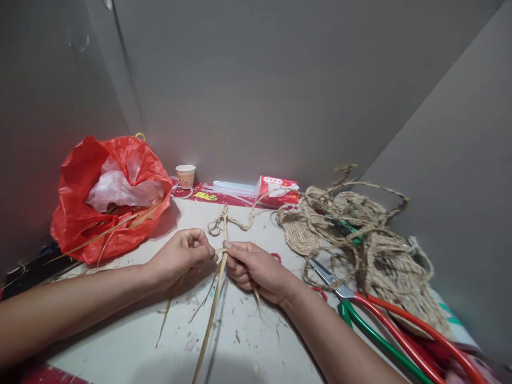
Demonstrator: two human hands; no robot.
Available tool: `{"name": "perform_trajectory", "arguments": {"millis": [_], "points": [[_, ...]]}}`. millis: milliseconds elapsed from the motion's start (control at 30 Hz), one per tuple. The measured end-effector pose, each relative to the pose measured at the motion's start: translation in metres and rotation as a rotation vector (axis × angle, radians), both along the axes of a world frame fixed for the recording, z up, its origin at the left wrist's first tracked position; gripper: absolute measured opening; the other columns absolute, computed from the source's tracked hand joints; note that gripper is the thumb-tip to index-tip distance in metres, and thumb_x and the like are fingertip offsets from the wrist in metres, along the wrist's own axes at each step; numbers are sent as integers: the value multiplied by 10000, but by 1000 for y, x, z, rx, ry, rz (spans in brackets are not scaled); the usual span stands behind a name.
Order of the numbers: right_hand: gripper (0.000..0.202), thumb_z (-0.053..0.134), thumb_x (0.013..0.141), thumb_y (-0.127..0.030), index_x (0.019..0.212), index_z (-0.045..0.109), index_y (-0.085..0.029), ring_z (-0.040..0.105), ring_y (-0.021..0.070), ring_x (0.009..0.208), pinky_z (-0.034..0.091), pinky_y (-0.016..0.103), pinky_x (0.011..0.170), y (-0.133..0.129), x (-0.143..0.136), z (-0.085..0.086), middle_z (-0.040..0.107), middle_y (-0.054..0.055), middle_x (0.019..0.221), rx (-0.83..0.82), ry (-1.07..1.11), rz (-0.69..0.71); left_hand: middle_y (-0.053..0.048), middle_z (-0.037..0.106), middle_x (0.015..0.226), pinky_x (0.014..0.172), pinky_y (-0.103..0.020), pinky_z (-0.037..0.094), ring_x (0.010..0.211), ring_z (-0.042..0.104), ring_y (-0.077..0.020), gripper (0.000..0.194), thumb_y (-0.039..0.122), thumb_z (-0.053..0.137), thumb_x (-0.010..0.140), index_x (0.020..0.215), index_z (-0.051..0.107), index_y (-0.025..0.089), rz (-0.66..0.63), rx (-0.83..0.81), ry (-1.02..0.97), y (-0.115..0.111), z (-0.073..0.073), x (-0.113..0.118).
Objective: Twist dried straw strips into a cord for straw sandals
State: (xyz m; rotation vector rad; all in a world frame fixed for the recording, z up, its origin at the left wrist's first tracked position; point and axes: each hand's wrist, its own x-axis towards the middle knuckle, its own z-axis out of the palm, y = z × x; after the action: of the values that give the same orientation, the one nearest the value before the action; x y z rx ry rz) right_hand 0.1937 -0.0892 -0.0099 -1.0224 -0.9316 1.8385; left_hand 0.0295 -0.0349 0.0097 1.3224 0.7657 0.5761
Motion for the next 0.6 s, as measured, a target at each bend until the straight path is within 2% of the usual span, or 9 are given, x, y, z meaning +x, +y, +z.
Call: {"name": "perform_trajectory", "arguments": {"millis": [167, 333, 600], "points": [[395, 591, 793, -461, 596, 393, -182, 112, 29, 386, 66, 160, 347, 0, -2, 0, 256, -106, 449, -2, -3, -4, 45, 535, 556, 499, -192, 309, 476, 429, -55, 134, 205, 618, 684, 783, 557, 137, -10, 30, -45, 2, 1, 1], [391, 593, 797, -452, 594, 395, -182, 115, 27, 377, 66, 166, 347, -1, -3, 0, 259, -105, 445, -12, 2, -3, 25, 515, 577, 564, -219, 315, 544, 418, -64, 194, 288, 664, 680, 664, 609, 102, -30, 46, -39, 4, -2, 1], [385, 581, 801, -468, 615, 400, -183, 115, 29, 386, 68, 161, 359, -1, -5, -1, 256, -103, 457, -22, -7, 8, 15, 548, 580, 576, -228, 313, 544, 418, -71, 168, 267, 660, 651, 633, 607, 108, 13, -25, -21, 4, -5, 1]]}}
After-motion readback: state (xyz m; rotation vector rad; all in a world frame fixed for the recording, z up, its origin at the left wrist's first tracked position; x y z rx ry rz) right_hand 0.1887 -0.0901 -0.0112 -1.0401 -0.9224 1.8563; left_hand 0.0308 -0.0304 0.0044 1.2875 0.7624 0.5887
